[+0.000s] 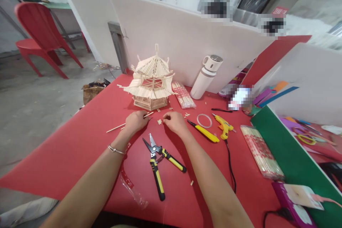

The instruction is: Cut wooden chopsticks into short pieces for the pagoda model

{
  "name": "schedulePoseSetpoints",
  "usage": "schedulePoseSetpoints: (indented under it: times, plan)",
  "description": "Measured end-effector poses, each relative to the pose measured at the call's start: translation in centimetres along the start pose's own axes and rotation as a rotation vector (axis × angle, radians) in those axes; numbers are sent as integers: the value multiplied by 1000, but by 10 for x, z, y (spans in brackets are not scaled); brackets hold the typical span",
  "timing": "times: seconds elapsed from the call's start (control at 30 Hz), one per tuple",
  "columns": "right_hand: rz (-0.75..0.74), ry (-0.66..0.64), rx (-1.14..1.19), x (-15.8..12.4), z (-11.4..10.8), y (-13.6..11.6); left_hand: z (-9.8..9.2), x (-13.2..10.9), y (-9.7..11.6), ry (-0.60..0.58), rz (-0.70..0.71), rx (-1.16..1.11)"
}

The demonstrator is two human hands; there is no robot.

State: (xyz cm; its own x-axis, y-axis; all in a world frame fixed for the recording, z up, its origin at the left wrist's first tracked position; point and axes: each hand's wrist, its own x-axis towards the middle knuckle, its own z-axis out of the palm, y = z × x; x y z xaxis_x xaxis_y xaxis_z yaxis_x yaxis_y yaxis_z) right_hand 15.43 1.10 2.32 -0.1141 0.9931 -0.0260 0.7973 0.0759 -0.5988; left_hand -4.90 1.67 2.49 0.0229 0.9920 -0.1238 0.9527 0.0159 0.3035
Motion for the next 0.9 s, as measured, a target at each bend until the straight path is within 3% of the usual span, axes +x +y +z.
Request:
schedulePoseSetpoints:
  times: [0.53, 0.77, 0.9]
  plan:
    - [-25, -43, -71, -8, 12, -11, -2, -2, 1, -7, -3, -33]
    - [-28, -47, -99, -9, 14, -7, 6, -4, 7, -39, 239, -173]
    - [-19, -58, -133, -10, 11, -8, 11, -1, 10, -48, 255, -145]
